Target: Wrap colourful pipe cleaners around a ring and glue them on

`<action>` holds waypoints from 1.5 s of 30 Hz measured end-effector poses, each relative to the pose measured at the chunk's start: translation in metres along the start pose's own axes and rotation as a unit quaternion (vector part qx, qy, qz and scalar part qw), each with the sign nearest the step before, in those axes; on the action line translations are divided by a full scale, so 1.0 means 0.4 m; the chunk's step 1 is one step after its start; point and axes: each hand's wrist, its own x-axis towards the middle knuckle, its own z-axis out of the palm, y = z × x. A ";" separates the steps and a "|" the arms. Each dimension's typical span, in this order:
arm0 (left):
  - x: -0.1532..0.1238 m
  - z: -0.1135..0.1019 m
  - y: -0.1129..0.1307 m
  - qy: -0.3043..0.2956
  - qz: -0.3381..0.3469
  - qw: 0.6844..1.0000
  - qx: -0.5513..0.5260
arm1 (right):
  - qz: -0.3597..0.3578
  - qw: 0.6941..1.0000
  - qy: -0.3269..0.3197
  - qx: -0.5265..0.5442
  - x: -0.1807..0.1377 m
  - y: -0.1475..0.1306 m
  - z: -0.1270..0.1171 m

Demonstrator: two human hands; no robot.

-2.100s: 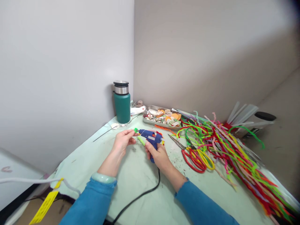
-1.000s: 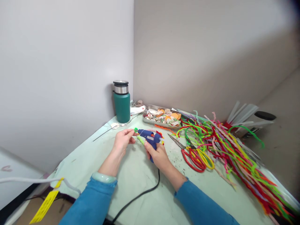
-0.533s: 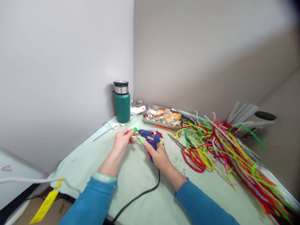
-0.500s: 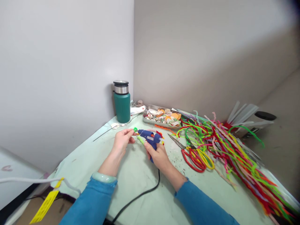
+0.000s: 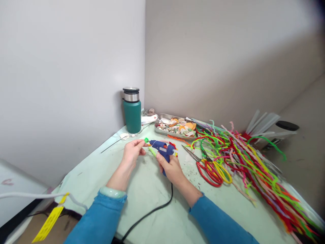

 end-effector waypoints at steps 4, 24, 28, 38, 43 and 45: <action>0.000 0.002 0.000 -0.002 0.003 1.000 0.006 | 0.004 1.000 -0.002 0.003 0.000 -0.005 0.000; -0.008 0.007 0.003 0.005 0.012 1.000 0.017 | 0.004 1.000 0.011 -0.015 -0.002 -0.015 -0.005; -0.007 0.006 0.003 0.016 0.017 1.000 0.016 | 0.006 1.000 0.013 -0.016 0.001 -0.014 -0.006; -0.008 0.010 0.000 0.020 0.025 0.999 0.027 | 0.000 0.999 0.024 -0.031 0.000 -0.015 -0.004; -0.008 0.010 0.002 0.010 0.023 0.999 0.028 | -0.006 0.999 0.021 -0.036 -0.001 -0.012 -0.002; -0.010 0.010 0.003 0.013 0.025 0.999 0.029 | -0.008 0.999 0.025 -0.036 -0.001 -0.012 -0.002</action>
